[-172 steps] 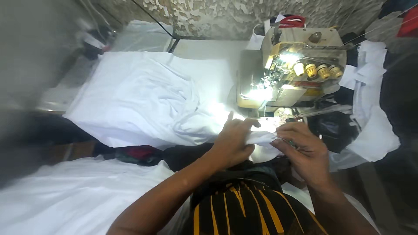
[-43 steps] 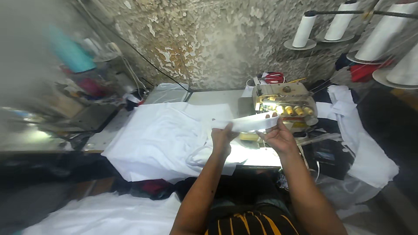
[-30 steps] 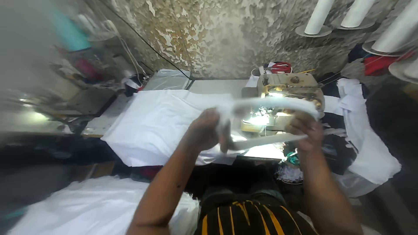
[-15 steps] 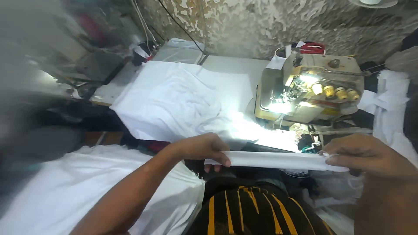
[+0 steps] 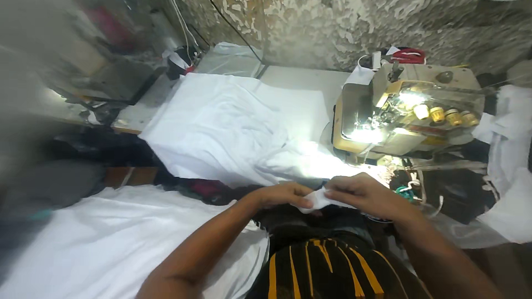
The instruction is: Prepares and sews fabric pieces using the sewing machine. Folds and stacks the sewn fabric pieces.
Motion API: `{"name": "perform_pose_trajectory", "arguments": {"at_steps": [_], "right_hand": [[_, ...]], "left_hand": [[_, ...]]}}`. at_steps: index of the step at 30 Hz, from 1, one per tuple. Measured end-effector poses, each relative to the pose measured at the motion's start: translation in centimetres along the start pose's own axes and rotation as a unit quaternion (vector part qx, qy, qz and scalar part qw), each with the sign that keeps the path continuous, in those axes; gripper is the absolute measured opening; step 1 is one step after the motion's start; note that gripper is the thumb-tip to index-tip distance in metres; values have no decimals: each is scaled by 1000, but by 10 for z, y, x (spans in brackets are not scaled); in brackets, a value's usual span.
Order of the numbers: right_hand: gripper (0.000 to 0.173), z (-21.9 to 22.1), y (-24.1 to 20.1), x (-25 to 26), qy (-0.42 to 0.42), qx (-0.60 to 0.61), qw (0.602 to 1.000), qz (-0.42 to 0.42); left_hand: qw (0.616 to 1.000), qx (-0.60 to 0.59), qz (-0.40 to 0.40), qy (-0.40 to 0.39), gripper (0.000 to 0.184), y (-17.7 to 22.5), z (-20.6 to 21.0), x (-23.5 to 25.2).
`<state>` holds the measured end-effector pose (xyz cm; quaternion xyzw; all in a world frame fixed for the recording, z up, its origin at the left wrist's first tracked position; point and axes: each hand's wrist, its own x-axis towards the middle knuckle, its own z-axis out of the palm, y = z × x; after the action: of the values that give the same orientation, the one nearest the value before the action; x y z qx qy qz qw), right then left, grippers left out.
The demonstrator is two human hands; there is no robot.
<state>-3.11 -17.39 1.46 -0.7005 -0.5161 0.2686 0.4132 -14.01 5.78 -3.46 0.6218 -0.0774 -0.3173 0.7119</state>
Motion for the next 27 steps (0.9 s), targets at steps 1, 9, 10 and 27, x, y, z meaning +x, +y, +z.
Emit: {"name": "perform_pose_trajectory", "arguments": {"at_steps": [1,9,10,27], "right_hand": [[25,2,1,3,9,-4,1000,8],[14,25,49,28,55,63,992,89],[14,29,58,35,68,57,992,86],[18,56,116,75,159,21,980,119]], "left_hand": [[1000,-17,0,7,18,5,1,-1],[921,320,-82,205,21,30,-4,-27],[885,387,-73,249,22,31,-6,-25],[788,510,-47,342,18,1,-64,13]]}}
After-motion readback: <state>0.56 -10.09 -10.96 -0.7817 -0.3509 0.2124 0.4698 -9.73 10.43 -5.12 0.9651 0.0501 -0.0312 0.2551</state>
